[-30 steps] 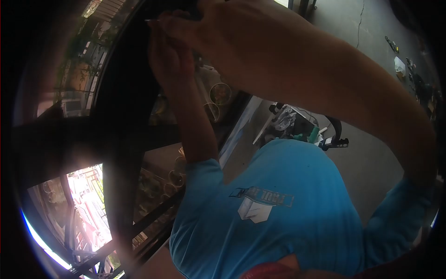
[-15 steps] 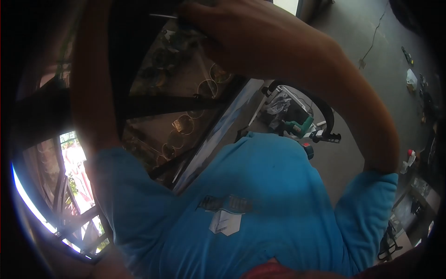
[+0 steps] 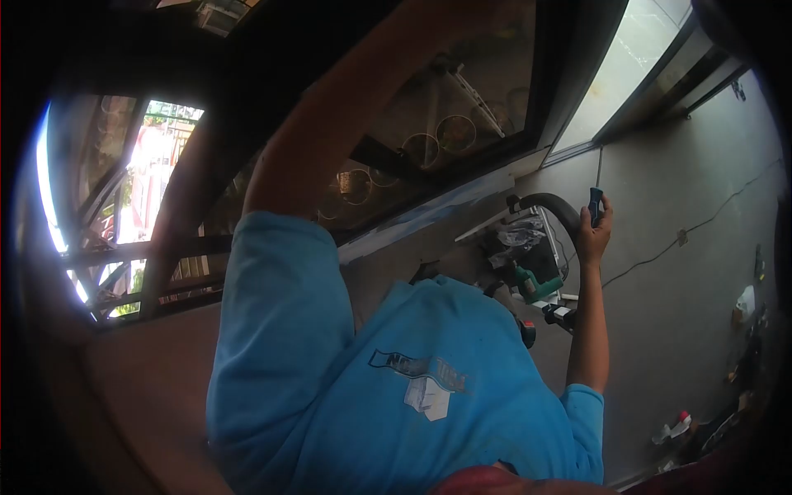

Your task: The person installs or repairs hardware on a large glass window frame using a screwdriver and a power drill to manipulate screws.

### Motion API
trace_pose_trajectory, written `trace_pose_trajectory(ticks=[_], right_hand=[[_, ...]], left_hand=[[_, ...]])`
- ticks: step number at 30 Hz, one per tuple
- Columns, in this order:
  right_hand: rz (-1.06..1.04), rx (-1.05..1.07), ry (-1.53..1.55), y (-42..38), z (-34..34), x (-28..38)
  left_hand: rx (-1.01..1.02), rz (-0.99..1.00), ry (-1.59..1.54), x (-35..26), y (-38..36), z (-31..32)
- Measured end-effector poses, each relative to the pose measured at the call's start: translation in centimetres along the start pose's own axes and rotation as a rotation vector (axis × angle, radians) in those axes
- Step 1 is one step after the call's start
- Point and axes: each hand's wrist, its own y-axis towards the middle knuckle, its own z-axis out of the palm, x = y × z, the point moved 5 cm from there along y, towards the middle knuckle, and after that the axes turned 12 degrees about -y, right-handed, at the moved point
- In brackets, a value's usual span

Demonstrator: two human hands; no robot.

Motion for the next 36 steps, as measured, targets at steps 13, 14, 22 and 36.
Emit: trace_pose_trajectory(ticks=[13, 14, 22, 36], right_hand=[[0.022, 0.144, -0.086, 0.6, 1.1, -0.1], [0.007, 0.136, -0.074, 0.5, 1.1, -0.2], [0.064, 0.154, -0.073, 0.6, 1.0, -0.7], [0.156, 0.117, 0.038, 0.7, 0.4, -1.1]], left_hand=[[0.492, -0.518, 0.035, 8.7, -15.9, -13.4], [0.493, -0.512, 0.023, 8.8, -15.7, -13.5], [0.391, -0.624, -0.222, 8.6, -8.5, -10.1], [0.386, -0.561, -0.056, 9.8, -2.0, -5.1]])
